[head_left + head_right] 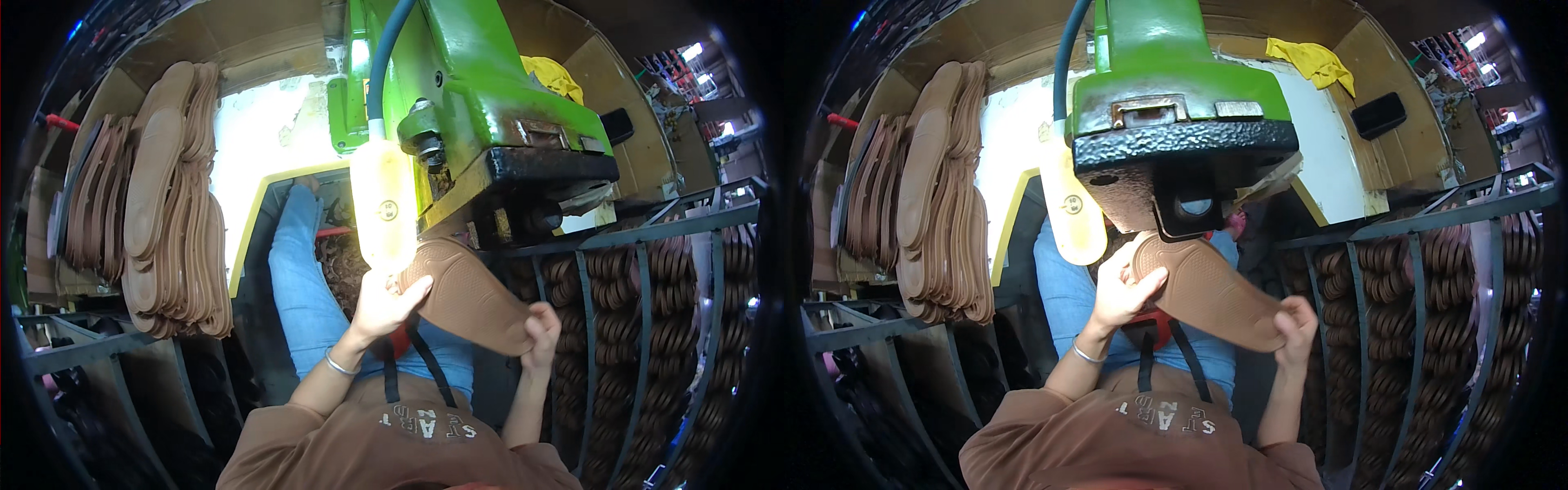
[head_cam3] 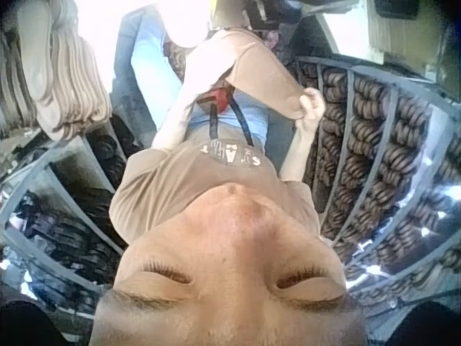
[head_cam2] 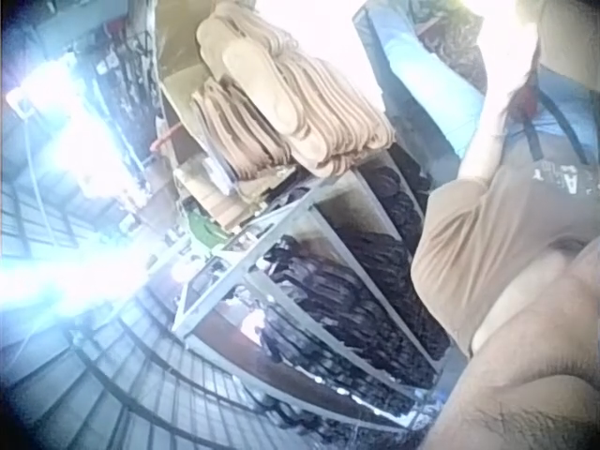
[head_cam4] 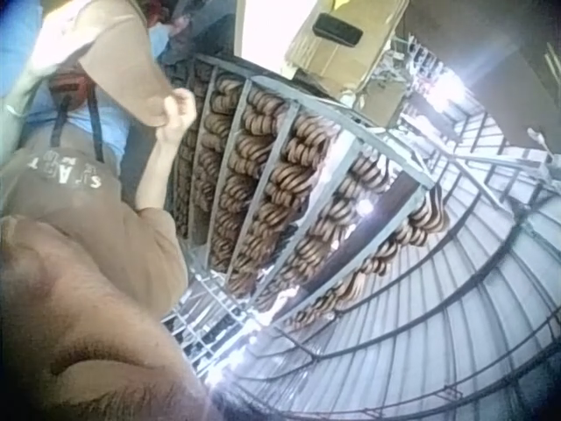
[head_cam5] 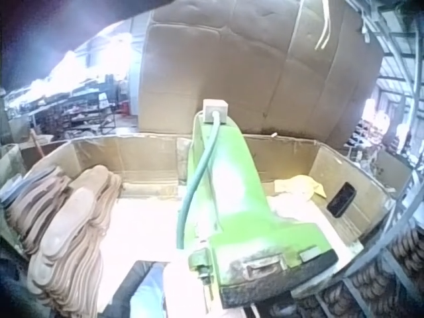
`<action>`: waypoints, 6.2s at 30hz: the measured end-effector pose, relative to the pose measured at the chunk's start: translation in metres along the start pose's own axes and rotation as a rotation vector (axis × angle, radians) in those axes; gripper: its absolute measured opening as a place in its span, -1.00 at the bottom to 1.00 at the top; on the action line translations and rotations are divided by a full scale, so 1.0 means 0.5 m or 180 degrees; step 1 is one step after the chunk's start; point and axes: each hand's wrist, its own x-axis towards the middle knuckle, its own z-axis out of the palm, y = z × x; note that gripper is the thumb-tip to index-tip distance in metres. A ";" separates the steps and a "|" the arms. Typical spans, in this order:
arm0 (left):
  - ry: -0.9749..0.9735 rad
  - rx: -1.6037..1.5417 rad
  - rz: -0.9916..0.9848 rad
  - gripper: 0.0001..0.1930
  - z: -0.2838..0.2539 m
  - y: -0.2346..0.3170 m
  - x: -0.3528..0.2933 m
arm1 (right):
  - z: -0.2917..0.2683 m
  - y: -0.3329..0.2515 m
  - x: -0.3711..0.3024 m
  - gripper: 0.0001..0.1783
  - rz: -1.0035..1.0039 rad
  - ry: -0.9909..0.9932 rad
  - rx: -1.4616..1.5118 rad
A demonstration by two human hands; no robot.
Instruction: Preparing and stacking shoe soles using a finishing machine.
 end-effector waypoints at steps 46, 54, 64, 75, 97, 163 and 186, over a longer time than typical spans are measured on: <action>0.0288 0.3233 0.1694 -0.79 -0.091 0.181 0.028 | 0.245 -0.043 0.168 -0.75 -0.0779 -0.0587 -0.0490; 0.0330 0.3204 0.1165 -0.75 -0.168 0.219 0.000 | 0.303 -0.015 0.121 -0.76 -0.0292 -0.0970 -0.0346; -0.0181 0.3420 0.2035 -0.74 -0.091 0.206 0.045 | 0.247 -0.038 0.136 -0.79 -0.0986 -0.0778 -0.0458; 0.0718 0.3007 0.0968 -0.59 -0.174 0.139 -0.047 | 0.323 0.002 0.113 -0.67 -0.0218 -0.1136 -0.0341; 0.3932 0.4913 0.2106 -0.52 -0.404 0.278 -0.066 | 0.066 -0.179 0.268 -0.62 -0.2316 0.1930 -0.0804; 0.0452 0.0580 0.0123 -0.71 -0.105 0.098 -0.029 | 0.170 -0.029 0.239 -0.62 -0.0252 -0.0870 0.0905; 0.0468 0.1610 0.0894 -0.66 -0.129 0.114 -0.028 | 0.239 0.002 0.189 -0.57 -0.0835 -0.0512 0.1125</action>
